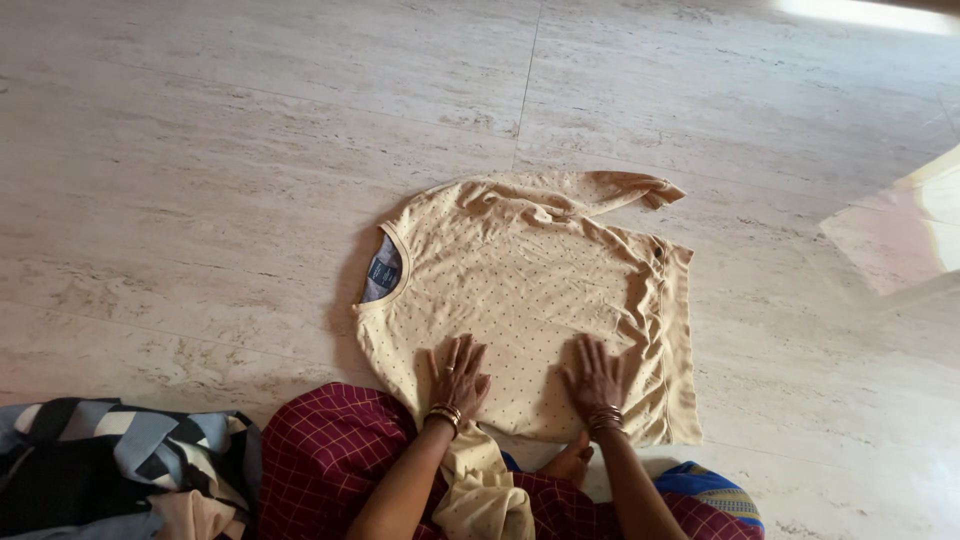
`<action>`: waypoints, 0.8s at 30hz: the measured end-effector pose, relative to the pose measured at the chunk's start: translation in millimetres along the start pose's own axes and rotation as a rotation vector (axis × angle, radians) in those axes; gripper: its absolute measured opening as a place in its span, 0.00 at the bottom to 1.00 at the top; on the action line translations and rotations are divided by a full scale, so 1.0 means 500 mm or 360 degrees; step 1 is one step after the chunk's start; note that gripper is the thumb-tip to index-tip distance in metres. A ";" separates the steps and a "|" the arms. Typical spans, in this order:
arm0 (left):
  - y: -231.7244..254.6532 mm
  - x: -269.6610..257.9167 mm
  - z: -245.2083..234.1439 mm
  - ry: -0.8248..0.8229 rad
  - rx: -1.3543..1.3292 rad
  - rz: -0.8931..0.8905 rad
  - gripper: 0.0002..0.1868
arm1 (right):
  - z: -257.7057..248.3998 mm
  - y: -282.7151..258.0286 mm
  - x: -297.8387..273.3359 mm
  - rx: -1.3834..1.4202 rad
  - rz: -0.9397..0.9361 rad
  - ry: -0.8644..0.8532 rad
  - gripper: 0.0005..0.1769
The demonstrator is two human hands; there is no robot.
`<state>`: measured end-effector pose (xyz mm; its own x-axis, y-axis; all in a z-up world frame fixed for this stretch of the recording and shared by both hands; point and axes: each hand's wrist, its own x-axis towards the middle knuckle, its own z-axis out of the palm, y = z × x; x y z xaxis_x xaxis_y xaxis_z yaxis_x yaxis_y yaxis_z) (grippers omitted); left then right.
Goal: The person sits on the floor and folds a blue shirt, placing it into a patterned bag. They then unfold and fold a beige dotted top, placing it in the bag. Finally, they unfold a blue shirt and begin buttoning it.
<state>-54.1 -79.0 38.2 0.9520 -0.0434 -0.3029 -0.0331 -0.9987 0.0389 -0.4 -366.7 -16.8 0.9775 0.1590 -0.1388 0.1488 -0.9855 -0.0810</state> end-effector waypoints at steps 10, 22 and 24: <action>-0.027 -0.037 -0.007 -0.0148 0.0103 -0.0100 0.37 | -0.055 0.039 -0.062 -0.0152 -0.0013 0.0048 0.46; -0.079 -0.050 0.053 -0.0088 0.0160 -0.0118 0.37 | -0.051 0.209 -0.106 0.0273 0.0539 0.0331 0.36; -0.059 -0.066 0.106 0.0198 0.0013 0.0127 0.37 | -0.033 0.203 -0.129 0.0354 0.0415 0.0392 0.39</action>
<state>-100.4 -49.3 -3.3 0.9767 -0.1195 -0.1785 -0.1122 -0.9924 0.0505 -45.8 -478.1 0.3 0.9887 -0.1392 0.0554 -0.1176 -0.9501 -0.2891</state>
